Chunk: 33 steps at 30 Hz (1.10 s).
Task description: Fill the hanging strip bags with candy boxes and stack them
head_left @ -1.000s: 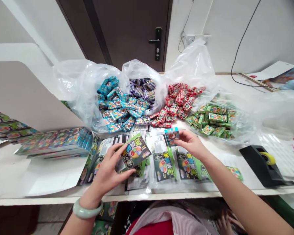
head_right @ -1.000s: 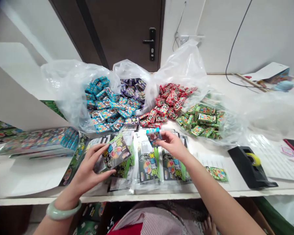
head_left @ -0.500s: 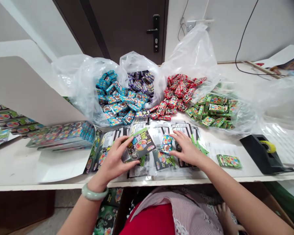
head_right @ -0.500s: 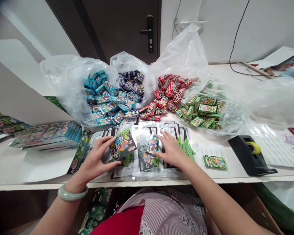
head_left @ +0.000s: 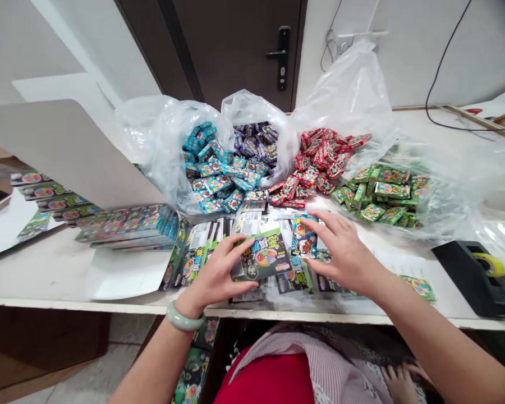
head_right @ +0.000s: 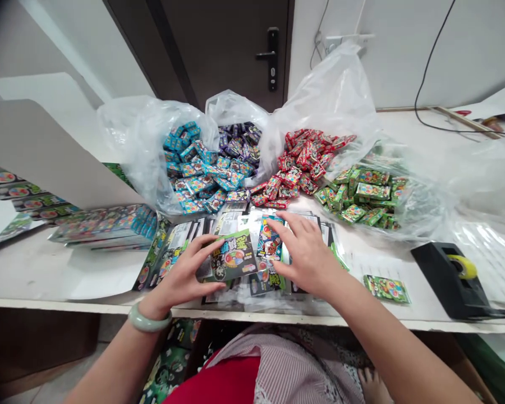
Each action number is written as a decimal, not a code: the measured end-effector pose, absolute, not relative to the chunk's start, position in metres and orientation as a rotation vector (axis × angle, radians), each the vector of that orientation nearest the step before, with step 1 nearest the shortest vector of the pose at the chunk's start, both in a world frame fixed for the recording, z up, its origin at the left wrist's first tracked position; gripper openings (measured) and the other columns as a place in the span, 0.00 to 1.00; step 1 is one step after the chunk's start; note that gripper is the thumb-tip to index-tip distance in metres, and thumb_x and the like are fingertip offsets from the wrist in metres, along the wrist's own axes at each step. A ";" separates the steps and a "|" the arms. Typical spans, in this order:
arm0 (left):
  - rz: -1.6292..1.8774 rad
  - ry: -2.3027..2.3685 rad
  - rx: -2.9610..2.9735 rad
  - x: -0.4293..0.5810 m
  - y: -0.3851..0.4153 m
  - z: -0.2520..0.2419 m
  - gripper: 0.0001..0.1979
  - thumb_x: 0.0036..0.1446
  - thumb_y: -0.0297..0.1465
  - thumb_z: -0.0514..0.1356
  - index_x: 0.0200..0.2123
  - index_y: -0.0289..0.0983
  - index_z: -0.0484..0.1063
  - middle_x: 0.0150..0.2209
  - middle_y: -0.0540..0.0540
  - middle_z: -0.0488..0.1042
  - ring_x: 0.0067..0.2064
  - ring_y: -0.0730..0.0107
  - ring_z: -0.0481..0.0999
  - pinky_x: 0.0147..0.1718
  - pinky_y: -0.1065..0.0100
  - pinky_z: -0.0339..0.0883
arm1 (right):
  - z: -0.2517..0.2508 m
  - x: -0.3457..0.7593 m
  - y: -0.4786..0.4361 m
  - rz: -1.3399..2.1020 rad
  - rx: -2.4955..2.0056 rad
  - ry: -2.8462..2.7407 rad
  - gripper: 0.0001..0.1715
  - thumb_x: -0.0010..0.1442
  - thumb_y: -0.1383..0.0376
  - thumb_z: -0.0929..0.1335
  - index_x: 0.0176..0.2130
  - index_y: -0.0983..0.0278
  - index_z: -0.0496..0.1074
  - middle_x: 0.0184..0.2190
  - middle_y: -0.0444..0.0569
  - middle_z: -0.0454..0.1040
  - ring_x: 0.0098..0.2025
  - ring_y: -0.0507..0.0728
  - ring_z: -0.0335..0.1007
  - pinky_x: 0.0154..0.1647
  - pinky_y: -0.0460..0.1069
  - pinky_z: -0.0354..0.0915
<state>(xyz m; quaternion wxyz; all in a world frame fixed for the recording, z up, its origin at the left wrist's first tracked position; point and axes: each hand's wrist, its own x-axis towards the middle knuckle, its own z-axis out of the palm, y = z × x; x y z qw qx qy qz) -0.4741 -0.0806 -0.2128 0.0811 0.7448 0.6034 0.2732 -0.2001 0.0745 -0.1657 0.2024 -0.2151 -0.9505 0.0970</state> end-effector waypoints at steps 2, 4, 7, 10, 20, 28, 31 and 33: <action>0.797 1.802 2.266 -0.473 -0.080 -0.212 0.44 0.51 0.42 0.68 0.67 0.46 0.49 0.60 0.37 0.57 0.60 0.48 0.61 0.57 0.46 0.62 | -0.158 -0.202 0.073 0.236 -0.519 -2.789 0.37 0.55 0.66 0.69 0.62 0.63 0.59 0.63 0.60 0.57 0.63 0.67 0.55 0.60 0.64 0.57; 0.775 1.786 2.308 -0.472 -0.081 -0.212 0.44 0.51 0.42 0.67 0.67 0.45 0.49 0.60 0.37 0.57 0.60 0.48 0.61 0.57 0.46 0.62 | -0.155 -0.202 0.072 0.258 -0.435 -2.900 0.37 0.53 0.68 0.69 0.61 0.63 0.61 0.63 0.59 0.59 0.63 0.67 0.56 0.60 0.63 0.58; 0.750 1.729 2.341 -0.471 -0.083 -0.211 0.44 0.51 0.43 0.67 0.67 0.44 0.50 0.60 0.36 0.58 0.60 0.48 0.61 0.56 0.46 0.62 | -0.155 -0.201 0.073 0.334 -0.404 -2.967 0.36 0.52 0.69 0.69 0.60 0.62 0.62 0.62 0.58 0.60 0.62 0.66 0.56 0.60 0.63 0.57; 0.750 1.694 2.303 -0.467 -0.084 -0.210 0.43 0.51 0.42 0.68 0.66 0.44 0.52 0.60 0.37 0.58 0.60 0.48 0.61 0.57 0.47 0.62 | -0.153 -0.200 0.074 0.404 -0.427 -2.955 0.36 0.51 0.69 0.69 0.59 0.62 0.63 0.61 0.58 0.61 0.62 0.67 0.58 0.60 0.64 0.58; 0.818 1.621 2.159 -0.460 -0.082 -0.205 0.44 0.49 0.43 0.69 0.65 0.47 0.52 0.61 0.39 0.56 0.61 0.49 0.60 0.59 0.47 0.60 | -0.155 -0.202 0.077 0.790 -0.329 -2.804 0.42 0.50 0.60 0.75 0.61 0.54 0.61 0.63 0.52 0.60 0.65 0.66 0.54 0.63 0.63 0.57; 1.055 1.936 2.081 -0.436 -0.081 -0.196 0.42 0.47 0.37 0.70 0.62 0.42 0.55 0.56 0.37 0.58 0.59 0.47 0.61 0.56 0.45 0.61 | -0.178 -0.216 0.044 1.165 -0.756 -2.243 0.27 0.60 0.59 0.69 0.57 0.54 0.62 0.60 0.54 0.63 0.58 0.64 0.65 0.52 0.61 0.69; 1.205 1.820 1.935 -0.414 -0.081 -0.193 0.42 0.47 0.39 0.70 0.62 0.42 0.54 0.58 0.37 0.58 0.61 0.47 0.59 0.59 0.44 0.57 | -0.178 -0.217 0.037 1.436 -0.716 -1.982 0.22 0.62 0.61 0.66 0.55 0.56 0.62 0.46 0.50 0.75 0.41 0.56 0.75 0.36 0.51 0.74; 1.345 1.644 1.691 -0.398 -0.079 -0.197 0.34 0.55 0.37 0.65 0.61 0.43 0.54 0.59 0.38 0.60 0.61 0.52 0.61 0.61 0.48 0.57 | -0.174 -0.213 0.036 1.443 -0.731 -2.005 0.19 0.62 0.63 0.65 0.53 0.57 0.65 0.42 0.48 0.76 0.32 0.53 0.74 0.30 0.48 0.72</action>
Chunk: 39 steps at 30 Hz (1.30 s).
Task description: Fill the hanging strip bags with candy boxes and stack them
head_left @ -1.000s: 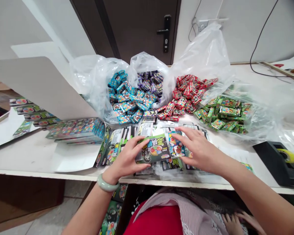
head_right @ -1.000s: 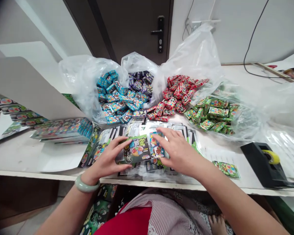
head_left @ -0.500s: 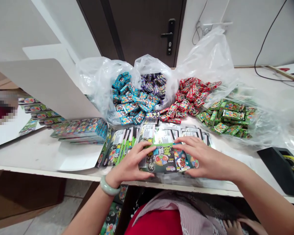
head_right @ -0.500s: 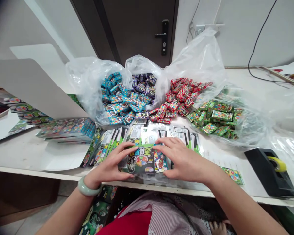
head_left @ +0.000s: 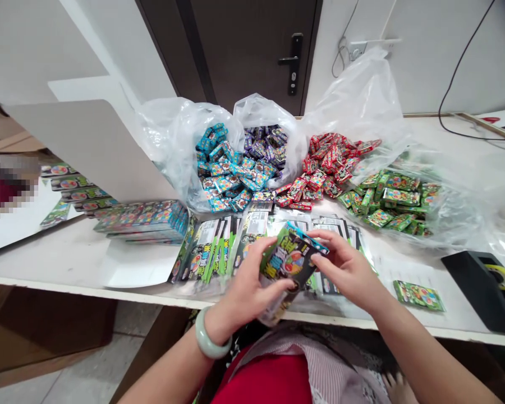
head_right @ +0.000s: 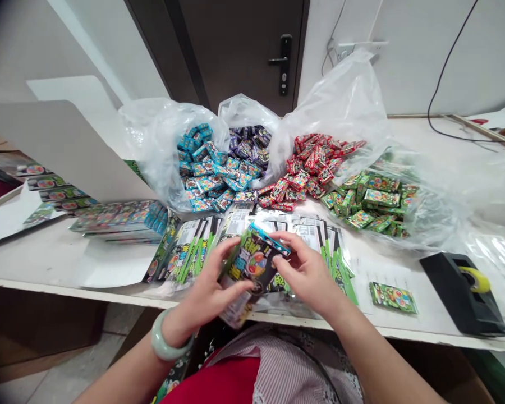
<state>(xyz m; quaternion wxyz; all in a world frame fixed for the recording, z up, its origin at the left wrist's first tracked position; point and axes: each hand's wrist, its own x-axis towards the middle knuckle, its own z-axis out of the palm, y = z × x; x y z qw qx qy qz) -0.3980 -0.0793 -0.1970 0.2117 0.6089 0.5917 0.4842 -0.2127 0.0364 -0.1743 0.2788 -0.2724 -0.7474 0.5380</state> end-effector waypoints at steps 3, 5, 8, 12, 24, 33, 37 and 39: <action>1.536 1.403 1.258 -0.374 -0.078 -0.213 0.21 0.62 0.32 0.58 0.57 0.42 0.58 0.53 0.41 0.67 0.55 0.60 0.69 0.56 0.55 0.64 | -0.173 -0.202 0.037 1.330 -0.758 -2.234 0.20 0.62 0.64 0.65 0.54 0.54 0.68 0.41 0.47 0.77 0.28 0.52 0.73 0.26 0.48 0.71; 1.587 1.303 1.073 -0.360 -0.080 -0.226 0.20 0.60 0.32 0.61 0.53 0.42 0.60 0.49 0.43 0.69 0.51 0.62 0.72 0.52 0.58 0.67 | -0.176 -0.195 0.037 1.248 -0.742 -2.338 0.22 0.61 0.63 0.67 0.55 0.51 0.68 0.45 0.46 0.76 0.38 0.56 0.75 0.35 0.52 0.74; 1.591 1.225 0.916 -0.346 -0.090 -0.239 0.22 0.56 0.33 0.64 0.52 0.42 0.60 0.47 0.45 0.70 0.48 0.64 0.74 0.48 0.60 0.69 | -0.183 -0.189 0.032 1.217 -0.728 -2.383 0.20 0.60 0.61 0.69 0.52 0.50 0.71 0.48 0.45 0.76 0.48 0.59 0.73 0.48 0.57 0.72; 1.567 1.188 0.839 -0.344 -0.105 -0.244 0.26 0.54 0.34 0.67 0.52 0.44 0.60 0.47 0.45 0.70 0.46 0.65 0.75 0.45 0.62 0.70 | -0.187 -0.186 0.027 1.286 -0.674 -2.465 0.15 0.61 0.59 0.68 0.49 0.51 0.74 0.45 0.46 0.77 0.47 0.59 0.74 0.49 0.59 0.71; 1.479 1.251 0.987 -0.356 -0.120 -0.253 0.28 0.55 0.36 0.65 0.57 0.45 0.62 0.53 0.44 0.71 0.52 0.60 0.73 0.51 0.58 0.70 | -0.187 -0.193 0.033 1.416 -0.509 -2.600 0.16 0.60 0.60 0.69 0.50 0.50 0.74 0.46 0.44 0.77 0.46 0.58 0.74 0.50 0.58 0.71; 1.482 1.196 0.994 -0.377 -0.108 -0.241 0.25 0.56 0.33 0.64 0.55 0.46 0.59 0.49 0.46 0.73 0.49 0.65 0.75 0.49 0.62 0.71 | -0.211 -0.199 0.004 1.183 -0.820 -2.044 0.19 0.60 0.62 0.69 0.52 0.53 0.68 0.44 0.48 0.74 0.38 0.56 0.73 0.34 0.51 0.74; 1.485 1.222 1.023 -0.377 -0.109 -0.244 0.26 0.57 0.33 0.64 0.56 0.46 0.58 0.50 0.46 0.72 0.50 0.65 0.75 0.48 0.63 0.72 | -0.230 -0.201 -0.013 1.212 -0.851 -1.763 0.16 0.58 0.63 0.71 0.47 0.55 0.67 0.38 0.46 0.74 0.33 0.53 0.73 0.32 0.49 0.73; 1.475 1.253 1.048 -0.376 -0.109 -0.247 0.25 0.57 0.33 0.64 0.56 0.46 0.58 0.51 0.46 0.71 0.50 0.64 0.74 0.48 0.63 0.72 | -0.237 -0.202 -0.020 1.232 -0.873 -1.648 0.19 0.59 0.63 0.71 0.50 0.54 0.66 0.39 0.46 0.74 0.34 0.54 0.73 0.33 0.50 0.74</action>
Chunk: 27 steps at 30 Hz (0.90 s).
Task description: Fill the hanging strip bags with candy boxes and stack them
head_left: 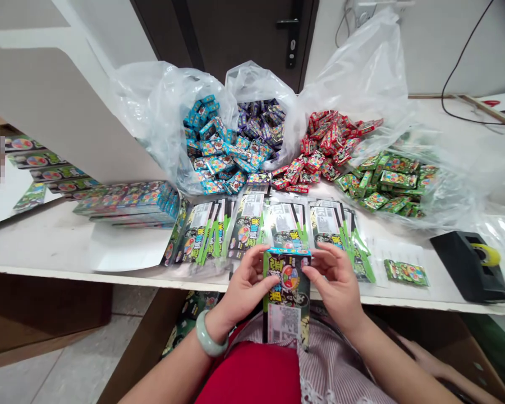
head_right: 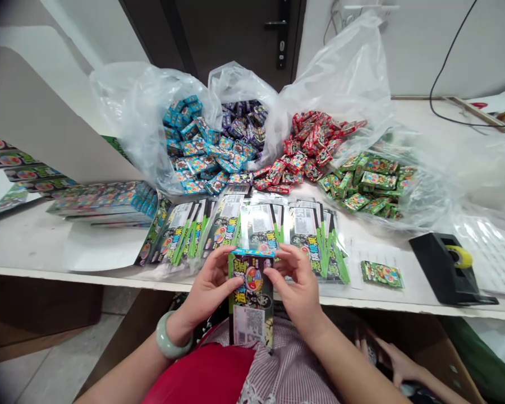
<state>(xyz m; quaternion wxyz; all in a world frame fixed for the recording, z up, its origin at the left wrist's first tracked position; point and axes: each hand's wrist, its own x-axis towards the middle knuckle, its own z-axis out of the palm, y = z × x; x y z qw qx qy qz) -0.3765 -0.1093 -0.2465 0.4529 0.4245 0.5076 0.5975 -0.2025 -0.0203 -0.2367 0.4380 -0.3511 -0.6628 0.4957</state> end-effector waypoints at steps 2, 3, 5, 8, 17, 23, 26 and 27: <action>1.464 1.281 1.065 -0.376 -0.109 -0.248 0.25 0.58 0.35 0.63 0.56 0.46 0.57 0.52 0.45 0.70 0.51 0.63 0.74 0.48 0.62 0.72 | -0.241 -0.203 -0.024 1.200 -0.892 -1.628 0.19 0.60 0.63 0.70 0.51 0.54 0.67 0.41 0.47 0.74 0.36 0.54 0.73 0.37 0.51 0.73; 1.459 1.282 1.069 -0.377 -0.108 -0.247 0.25 0.58 0.35 0.63 0.56 0.46 0.57 0.51 0.45 0.70 0.51 0.63 0.74 0.48 0.62 0.72 | -0.242 -0.203 -0.024 1.172 -0.891 -1.661 0.17 0.61 0.64 0.69 0.50 0.54 0.68 0.42 0.47 0.74 0.38 0.54 0.73 0.39 0.51 0.72; 1.449 1.265 1.067 -0.377 -0.107 -0.246 0.24 0.57 0.34 0.64 0.54 0.47 0.59 0.50 0.46 0.70 0.50 0.64 0.74 0.46 0.63 0.73 | -0.240 -0.203 -0.022 1.128 -0.877 -1.747 0.13 0.62 0.65 0.68 0.48 0.55 0.70 0.41 0.47 0.74 0.38 0.54 0.72 0.39 0.51 0.71; 1.389 1.225 1.065 -0.378 -0.107 -0.243 0.22 0.56 0.33 0.64 0.52 0.46 0.61 0.47 0.48 0.71 0.47 0.66 0.74 0.43 0.66 0.72 | -0.231 -0.199 -0.014 1.186 -0.826 -1.804 0.05 0.64 0.64 0.66 0.41 0.58 0.72 0.34 0.45 0.74 0.32 0.53 0.71 0.33 0.47 0.69; 1.342 1.210 1.021 -0.371 -0.107 -0.241 0.19 0.56 0.33 0.64 0.50 0.42 0.64 0.44 0.47 0.72 0.46 0.67 0.73 0.42 0.69 0.67 | -0.228 -0.182 -0.003 1.313 -0.844 -1.910 0.06 0.64 0.61 0.67 0.36 0.60 0.72 0.33 0.46 0.76 0.33 0.53 0.72 0.34 0.47 0.68; 1.550 1.501 1.047 -0.362 -0.097 -0.242 0.09 0.60 0.36 0.60 0.39 0.37 0.69 0.35 0.49 0.71 0.35 0.72 0.70 0.34 0.71 0.66 | -0.225 -0.190 -0.004 1.283 -0.805 -1.897 0.09 0.64 0.63 0.66 0.32 0.60 0.72 0.39 0.50 0.71 0.43 0.56 0.69 0.39 0.48 0.67; 1.583 1.542 1.122 -0.364 -0.097 -0.240 0.09 0.62 0.36 0.58 0.34 0.36 0.70 0.31 0.49 0.71 0.33 0.71 0.70 0.33 0.71 0.66 | -0.223 -0.195 -0.007 1.322 -0.817 -1.835 0.07 0.64 0.62 0.67 0.32 0.60 0.71 0.35 0.47 0.70 0.40 0.55 0.69 0.38 0.48 0.67; 1.612 1.534 1.156 -0.366 -0.096 -0.238 0.10 0.63 0.36 0.58 0.32 0.36 0.71 0.32 0.48 0.72 0.34 0.71 0.71 0.35 0.71 0.67 | -0.223 -0.196 -0.007 1.356 -0.833 -1.781 0.05 0.63 0.62 0.68 0.34 0.59 0.70 0.34 0.47 0.70 0.39 0.55 0.69 0.37 0.48 0.68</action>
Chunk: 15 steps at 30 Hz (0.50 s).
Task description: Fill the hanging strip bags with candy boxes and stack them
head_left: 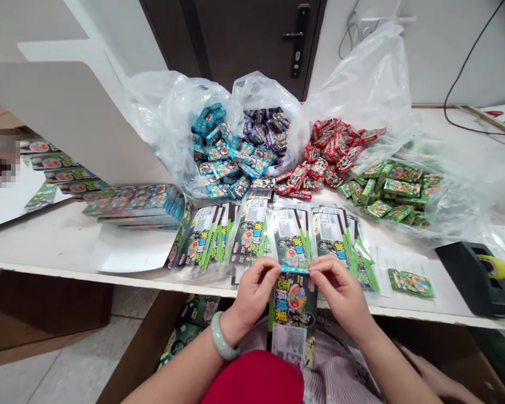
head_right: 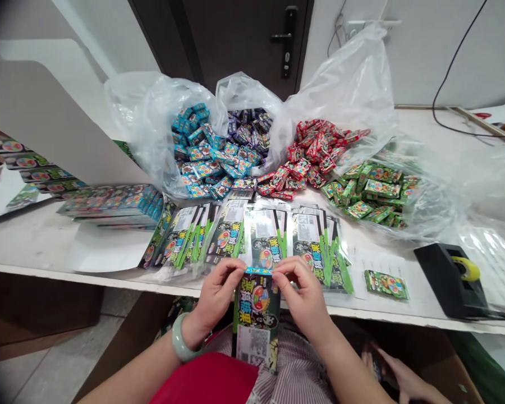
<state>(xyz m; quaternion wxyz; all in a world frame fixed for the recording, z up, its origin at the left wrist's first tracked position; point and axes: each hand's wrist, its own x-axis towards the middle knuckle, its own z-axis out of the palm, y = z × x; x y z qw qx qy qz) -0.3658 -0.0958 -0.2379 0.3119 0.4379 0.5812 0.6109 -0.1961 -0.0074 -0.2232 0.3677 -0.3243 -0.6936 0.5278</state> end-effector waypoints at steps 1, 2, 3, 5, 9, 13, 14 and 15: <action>1.647 1.520 1.184 -0.367 -0.095 -0.236 0.11 0.63 0.35 0.57 0.31 0.36 0.70 0.33 0.47 0.73 0.36 0.70 0.72 0.38 0.70 0.67 | -0.223 -0.197 -0.008 1.391 -0.852 -1.726 0.04 0.62 0.61 0.68 0.37 0.58 0.69 0.34 0.46 0.70 0.38 0.54 0.69 0.37 0.48 0.68; 1.679 1.502 1.199 -0.368 -0.094 -0.233 0.11 0.63 0.35 0.57 0.29 0.36 0.70 0.35 0.46 0.74 0.38 0.69 0.73 0.40 0.69 0.67 | -0.223 -0.198 -0.007 1.427 -0.872 -1.688 0.07 0.61 0.60 0.69 0.41 0.58 0.69 0.34 0.45 0.70 0.37 0.54 0.70 0.36 0.48 0.69; 1.702 1.480 1.198 -0.369 -0.092 -0.231 0.11 0.63 0.34 0.58 0.29 0.35 0.70 0.36 0.45 0.75 0.40 0.69 0.74 0.41 0.68 0.68 | -0.222 -0.198 -0.006 1.457 -0.883 -1.688 0.11 0.61 0.60 0.69 0.44 0.57 0.69 0.35 0.45 0.70 0.37 0.54 0.70 0.36 0.49 0.69; 1.730 1.433 1.135 -0.369 -0.090 -0.227 0.09 0.62 0.33 0.59 0.30 0.36 0.70 0.36 0.45 0.76 0.40 0.69 0.76 0.41 0.68 0.69 | -0.219 -0.196 -0.004 1.467 -0.866 -1.788 0.11 0.62 0.60 0.68 0.45 0.58 0.71 0.37 0.48 0.70 0.40 0.55 0.70 0.36 0.49 0.69; 1.742 1.336 1.053 -0.371 -0.089 -0.225 0.06 0.62 0.33 0.61 0.41 0.38 0.69 0.35 0.46 0.78 0.37 0.70 0.78 0.37 0.70 0.71 | -0.207 -0.193 -0.001 1.378 -0.769 -1.951 0.03 0.61 0.62 0.69 0.36 0.59 0.73 0.40 0.49 0.70 0.43 0.55 0.69 0.37 0.49 0.68; 1.648 1.358 1.355 -0.378 -0.090 -0.224 0.05 0.59 0.32 0.63 0.37 0.37 0.75 0.36 0.45 0.77 0.39 0.69 0.76 0.40 0.69 0.69 | -0.195 -0.198 -0.001 1.377 -0.793 -1.982 0.05 0.60 0.62 0.69 0.32 0.61 0.71 0.37 0.48 0.70 0.39 0.54 0.69 0.36 0.49 0.67; 1.633 1.375 1.392 -0.380 -0.089 -0.222 0.05 0.58 0.32 0.64 0.36 0.37 0.75 0.35 0.45 0.76 0.38 0.70 0.75 0.39 0.69 0.69 | -0.193 -0.200 0.000 1.382 -0.823 -1.989 0.05 0.61 0.62 0.68 0.33 0.61 0.71 0.36 0.48 0.71 0.39 0.54 0.69 0.35 0.49 0.66; 1.621 1.396 1.395 -0.382 -0.088 -0.220 0.04 0.58 0.31 0.64 0.35 0.37 0.75 0.34 0.46 0.76 0.37 0.70 0.75 0.37 0.69 0.68 | -0.191 -0.203 0.001 1.403 -0.858 -1.988 0.05 0.61 0.62 0.68 0.33 0.61 0.71 0.35 0.47 0.71 0.37 0.54 0.69 0.34 0.49 0.66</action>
